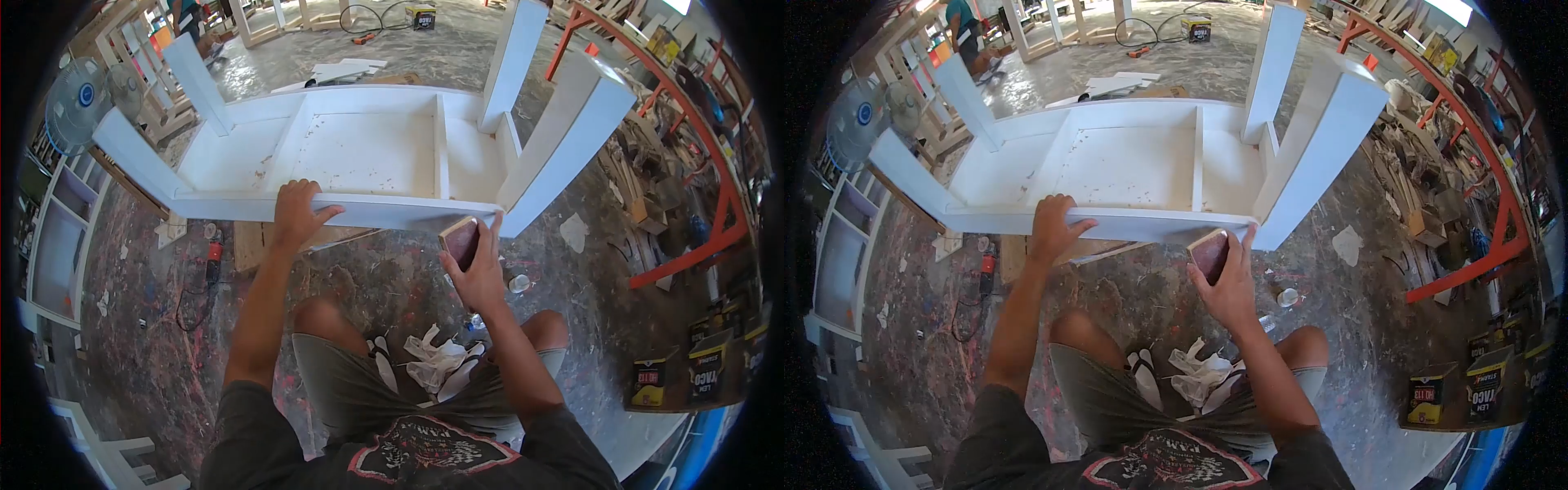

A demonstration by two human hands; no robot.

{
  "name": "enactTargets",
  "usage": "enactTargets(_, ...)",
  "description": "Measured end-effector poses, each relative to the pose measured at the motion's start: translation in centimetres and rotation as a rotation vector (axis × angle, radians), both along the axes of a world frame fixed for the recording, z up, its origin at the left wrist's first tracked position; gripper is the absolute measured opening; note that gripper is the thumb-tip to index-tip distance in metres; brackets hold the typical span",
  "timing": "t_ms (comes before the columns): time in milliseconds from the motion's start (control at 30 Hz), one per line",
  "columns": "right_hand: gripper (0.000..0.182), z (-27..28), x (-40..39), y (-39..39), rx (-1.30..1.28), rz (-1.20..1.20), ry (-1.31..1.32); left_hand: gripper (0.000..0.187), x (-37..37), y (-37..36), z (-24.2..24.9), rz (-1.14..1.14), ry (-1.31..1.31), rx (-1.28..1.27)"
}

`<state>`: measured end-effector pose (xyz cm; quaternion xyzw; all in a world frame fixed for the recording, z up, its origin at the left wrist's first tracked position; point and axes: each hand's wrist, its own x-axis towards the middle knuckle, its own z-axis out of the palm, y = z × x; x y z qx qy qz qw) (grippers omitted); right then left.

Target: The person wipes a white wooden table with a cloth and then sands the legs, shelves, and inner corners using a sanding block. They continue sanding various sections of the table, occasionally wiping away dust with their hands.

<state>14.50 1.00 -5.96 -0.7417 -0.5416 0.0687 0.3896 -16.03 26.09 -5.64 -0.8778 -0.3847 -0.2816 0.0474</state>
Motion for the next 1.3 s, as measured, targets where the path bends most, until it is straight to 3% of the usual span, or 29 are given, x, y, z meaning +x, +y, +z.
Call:
enactTargets(167,0.095,-2.8,3.1,2.0,0.043,-0.065,-0.094,0.058,2.3,-4.1,-1.0,0.104,0.001,0.006)
enactTargets(267,0.093,-1.6,4.3,2.2,-0.025,-0.052,-0.132,0.054,3.1,-6.3,-1.4,0.12,-0.045,0.056)
enactTargets(333,0.09,-0.1,3.6,2.5,-0.048,-0.042,-0.165,0.039,3.2,-7.0,-1.2,-0.004,-0.065,0.112)
enactTargets(400,0.089,1.2,2.3,2.6,-0.306,0.039,-0.277,0.038,3.5,-7.3,-1.1,-0.063,0.021,0.151)
enactTargets(533,0.089,2.2,0.0,2.8,-0.452,0.129,-0.345,0.062,4.4,-7.6,-0.4,-0.178,0.19,0.239)
enactTargets(700,0.095,0.1,-1.0,0.9,-0.264,0.419,-0.139,0.064,6.2,-7.0,0.9,-0.326,0.257,0.193)
enactTargets(733,0.095,0.7,-0.7,0.7,-0.267,0.409,-0.138,0.064,7.0,-7.0,1.2,-0.373,0.271,0.159)
enactTargets(800,0.1,2.7,0.3,0.0,-0.46,0.363,0.199,0.06,8.7,-7.0,1.7,-0.404,0.28,0.109)
enactTargets(833,0.1,3.2,1.2,-0.3,-0.462,0.348,0.196,0.057,9.8,-6.8,1.9,-0.424,0.288,0.066)
enactTargets(900,0.099,4.1,3.3,-0.7,-0.208,0.158,0.013,0.053,12.7,-6.0,1.9,-0.488,0.217,-0.037)
enactTargets(933,0.099,5.2,4.3,-1.0,-0.212,0.141,0.003,0.05,13.9,-5.5,1.9,-0.54,0.158,-0.145)
enactTargets(967,0.097,6.6,5.4,-1.3,-0.048,0.035,0.041,0.05,15.0,-4.7,2.1,-0.557,0.145,-0.143)
enactTargets(1000,0.096,7.8,6.6,-1.4,0.119,-0.069,0.07,0.047,16.2,-3.8,2.6,-0.627,0.216,-0.177)
enactTargets(1033,0.096,8.7,7.9,-1.4,0.117,-0.084,0.043,0.045,17.3,-2.9,3.0,-0.699,0.283,-0.208)
enactTargets(1133,0.081,12.5,12.8,-0.8,0.333,-0.185,-0.42,0.048,20.2,-0.1,4.3,-0.881,0.339,-0.196)
enactTargets(1200,0.071,16.9,15.4,0.5,0.432,-0.185,-0.758,0.051,21.8,1.5,3.5,-0.989,0.198,-0.242)
enactTargets(1300,0.066,24.1,16.5,3.2,0.499,-0.221,-1.128,0.059,22.4,2.1,3.4,-0.901,0.208,-0.737)
